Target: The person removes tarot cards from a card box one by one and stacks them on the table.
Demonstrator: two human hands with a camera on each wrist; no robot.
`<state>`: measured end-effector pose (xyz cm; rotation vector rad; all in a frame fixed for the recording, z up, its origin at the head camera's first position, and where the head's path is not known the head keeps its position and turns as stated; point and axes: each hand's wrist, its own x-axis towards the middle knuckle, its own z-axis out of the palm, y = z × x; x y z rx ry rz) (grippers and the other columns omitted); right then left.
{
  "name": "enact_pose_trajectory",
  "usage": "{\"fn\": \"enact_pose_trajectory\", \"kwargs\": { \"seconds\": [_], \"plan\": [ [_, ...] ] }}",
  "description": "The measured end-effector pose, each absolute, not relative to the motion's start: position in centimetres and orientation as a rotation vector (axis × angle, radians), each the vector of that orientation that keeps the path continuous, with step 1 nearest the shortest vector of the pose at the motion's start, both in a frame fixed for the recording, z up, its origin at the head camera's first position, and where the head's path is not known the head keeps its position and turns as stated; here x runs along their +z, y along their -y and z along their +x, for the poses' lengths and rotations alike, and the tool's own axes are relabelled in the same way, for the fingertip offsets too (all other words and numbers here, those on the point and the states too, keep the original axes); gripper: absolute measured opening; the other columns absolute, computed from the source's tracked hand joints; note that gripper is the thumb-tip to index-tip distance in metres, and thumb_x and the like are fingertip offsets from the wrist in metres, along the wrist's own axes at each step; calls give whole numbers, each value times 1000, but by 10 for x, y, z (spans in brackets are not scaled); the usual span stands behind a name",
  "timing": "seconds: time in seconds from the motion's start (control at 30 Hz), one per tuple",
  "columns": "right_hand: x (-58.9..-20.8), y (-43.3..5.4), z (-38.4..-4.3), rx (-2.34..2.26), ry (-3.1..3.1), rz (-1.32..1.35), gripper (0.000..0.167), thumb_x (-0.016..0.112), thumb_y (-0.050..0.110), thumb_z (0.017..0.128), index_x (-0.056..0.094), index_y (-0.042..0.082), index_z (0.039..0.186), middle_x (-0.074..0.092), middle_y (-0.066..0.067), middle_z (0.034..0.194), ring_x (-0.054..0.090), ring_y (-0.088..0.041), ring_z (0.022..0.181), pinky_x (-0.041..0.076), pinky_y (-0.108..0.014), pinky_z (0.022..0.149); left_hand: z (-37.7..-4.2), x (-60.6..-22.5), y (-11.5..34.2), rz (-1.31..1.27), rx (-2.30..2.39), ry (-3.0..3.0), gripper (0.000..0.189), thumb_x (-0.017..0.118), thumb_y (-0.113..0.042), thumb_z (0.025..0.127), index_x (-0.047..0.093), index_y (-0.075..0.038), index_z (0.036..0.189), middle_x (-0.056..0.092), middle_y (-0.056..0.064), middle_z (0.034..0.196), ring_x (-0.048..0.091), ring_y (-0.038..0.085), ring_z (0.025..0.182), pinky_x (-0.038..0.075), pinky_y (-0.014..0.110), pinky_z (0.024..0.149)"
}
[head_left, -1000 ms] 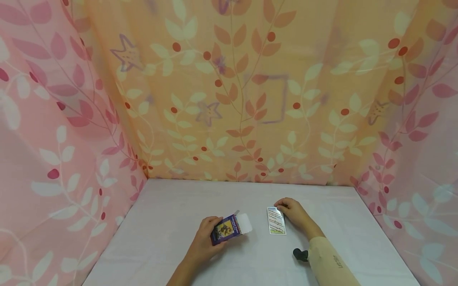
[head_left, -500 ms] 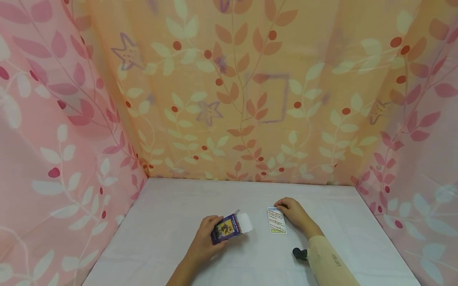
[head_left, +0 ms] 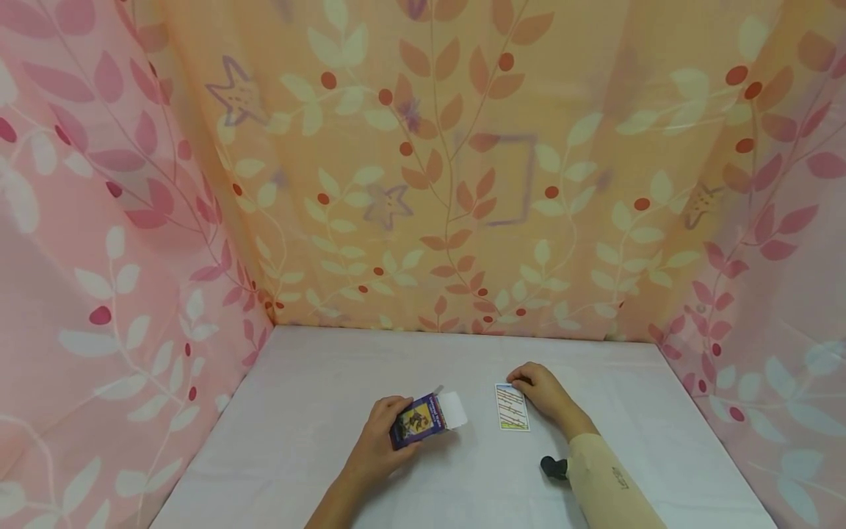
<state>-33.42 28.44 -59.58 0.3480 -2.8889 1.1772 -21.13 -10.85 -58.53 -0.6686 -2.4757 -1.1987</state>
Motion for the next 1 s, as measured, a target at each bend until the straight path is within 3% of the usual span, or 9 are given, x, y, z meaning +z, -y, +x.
{"fn": "enact_pose_trajectory", "kwargs": {
  "seconds": [0.47,0.73,1.0],
  "plan": [
    [-589,-283,-329,1251,2880,269,11,69,15,99,73,16,109,68,1,108,60,-21,108,48,-51,104,-212,-585,107,-658,-1184,2486,81,94,-25,74,54,-23,145,51,-5,137,51,11,124,51,40,105],
    [-582,-276,-317,1225,2822,280,16,68,9,97,74,12,112,68,-2,108,57,-19,100,49,-43,94,-210,-584,107,-649,-1176,2489,81,94,-25,73,55,-22,144,51,-6,137,51,10,123,51,40,104],
    [-572,-266,-300,1219,2782,158,19,66,17,100,72,11,117,66,-3,109,56,-21,102,47,-42,92,-211,-586,108,-653,-1165,2482,81,94,-24,73,55,-22,143,52,-5,136,51,11,123,51,41,104]
  ]
}}
